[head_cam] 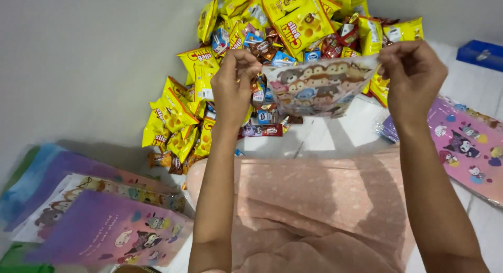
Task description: Selecting various snack packets and a sticker sheet from a pile on the floor and placing them into a decorative plastic gift bag.
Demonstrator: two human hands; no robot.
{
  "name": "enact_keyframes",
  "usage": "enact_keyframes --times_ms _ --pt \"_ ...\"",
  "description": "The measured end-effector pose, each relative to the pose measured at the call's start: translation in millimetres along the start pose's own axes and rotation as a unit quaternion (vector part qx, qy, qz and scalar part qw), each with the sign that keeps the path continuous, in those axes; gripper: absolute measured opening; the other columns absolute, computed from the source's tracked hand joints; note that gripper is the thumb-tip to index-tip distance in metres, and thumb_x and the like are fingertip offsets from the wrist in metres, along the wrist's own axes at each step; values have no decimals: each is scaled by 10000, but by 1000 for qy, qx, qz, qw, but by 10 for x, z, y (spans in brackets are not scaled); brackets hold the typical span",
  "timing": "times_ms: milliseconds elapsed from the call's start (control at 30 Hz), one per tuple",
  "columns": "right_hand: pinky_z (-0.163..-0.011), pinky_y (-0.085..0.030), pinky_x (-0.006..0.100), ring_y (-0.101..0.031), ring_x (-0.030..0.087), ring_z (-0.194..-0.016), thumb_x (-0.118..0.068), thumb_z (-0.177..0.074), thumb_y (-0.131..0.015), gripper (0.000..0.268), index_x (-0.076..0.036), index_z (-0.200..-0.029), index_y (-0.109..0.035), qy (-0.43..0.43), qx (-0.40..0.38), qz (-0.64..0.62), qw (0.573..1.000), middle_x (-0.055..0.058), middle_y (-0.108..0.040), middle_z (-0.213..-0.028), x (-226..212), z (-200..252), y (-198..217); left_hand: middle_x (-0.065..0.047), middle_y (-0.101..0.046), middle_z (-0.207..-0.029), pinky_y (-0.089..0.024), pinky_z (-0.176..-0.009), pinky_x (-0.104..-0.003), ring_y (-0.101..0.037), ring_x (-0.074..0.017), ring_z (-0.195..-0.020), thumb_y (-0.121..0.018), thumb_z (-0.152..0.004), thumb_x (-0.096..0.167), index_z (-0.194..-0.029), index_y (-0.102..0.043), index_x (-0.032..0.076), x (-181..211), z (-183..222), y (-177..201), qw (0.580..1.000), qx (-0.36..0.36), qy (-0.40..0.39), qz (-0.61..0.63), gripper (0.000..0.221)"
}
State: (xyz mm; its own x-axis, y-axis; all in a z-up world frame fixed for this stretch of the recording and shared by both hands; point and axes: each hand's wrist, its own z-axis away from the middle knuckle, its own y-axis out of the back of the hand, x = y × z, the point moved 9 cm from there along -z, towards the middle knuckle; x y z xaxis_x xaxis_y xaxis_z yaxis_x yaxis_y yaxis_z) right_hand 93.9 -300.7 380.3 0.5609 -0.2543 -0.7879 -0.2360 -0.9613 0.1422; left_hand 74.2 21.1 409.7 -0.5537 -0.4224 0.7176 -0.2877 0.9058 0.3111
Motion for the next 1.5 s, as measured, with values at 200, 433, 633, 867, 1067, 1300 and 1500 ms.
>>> enact_keyframes --times_ms 200,433,633,867,1067,1300,1500 --pt "-716 -544 296 -593 176 -807 195 -1136 -668 162 35 -1122 -643 31 14 14 999 128 -639 -979 -307 -104 10 -66 -675 -936 -583 -789 -295 -695 -172 -849 -587 -1003 -67 -1047 -548 70 253 3 118 998 34 -48 -26 149" --pt "-815 -581 302 -629 183 -899 154 -1083 -736 194 -1 -1140 -634 -1 11 13 1000 118 -660 -1044 -46 -132 -96 -74 -682 -977 -589 -841 -293 -683 -166 -892 -650 -995 130 -1080 -527 95 -29 97 121 995 69 21 73 153" --pt "-866 -621 350 -643 203 -983 60 -1034 -703 240 -57 -1188 -561 -41 -1 -47 998 111 -635 -1135 1166 -132 -528 -149 -539 -1338 -499 -1058 -466 -563 -293 -1236 -704 -834 422 -1342 -406 146 -1254 413 -368 953 68 206 212 650" --pt "-984 -467 329 -469 254 -1135 21 -912 -714 854 9 -1602 -211 -365 -160 -101 912 189 -463 -1331 2680 1488 -861 -229 -506 -1381 -446 -1125 -482 -523 -342 -1301 -953 -680 152 -1499 -368 12 -2710 2417 -1394 870 -24 441 220 1016" --pt "-854 -555 429 -646 310 -1020 -26 -677 -949 960 49 -1471 -414 -478 -201 -128 845 227 -641 -1187 3377 2572 -1055 -125 -533 -1513 -408 -1185 -407 -488 -300 -1420 -906 -668 565 -1546 -444 195 -3075 2939 -1795 807 -237 540 37 1058" --pt "-797 -605 416 -716 298 -943 -178 -635 -1003 823 -41 -1317 -562 -522 -207 -8 827 161 -702 -1088 3400 2621 -1050 -98 -612 -1439 -455 -1142 -415 -558 -295 -1358 -852 -591 743 -1480 -518 220 -2959 2806 -1721 786 -299 540 -32 1084" --pt "-687 -608 310 -685 186 -744 -68 -689 -917 500 -39 -1118 -662 -564 -171 -84 804 67 -680 -911 3133 2542 -1088 -228 -462 -1561 -333 -1232 -547 -420 -415 -1455 -885 -659 531 -1576 -309 112 -2533 2594 -1744 790 -300 529 71 1162"
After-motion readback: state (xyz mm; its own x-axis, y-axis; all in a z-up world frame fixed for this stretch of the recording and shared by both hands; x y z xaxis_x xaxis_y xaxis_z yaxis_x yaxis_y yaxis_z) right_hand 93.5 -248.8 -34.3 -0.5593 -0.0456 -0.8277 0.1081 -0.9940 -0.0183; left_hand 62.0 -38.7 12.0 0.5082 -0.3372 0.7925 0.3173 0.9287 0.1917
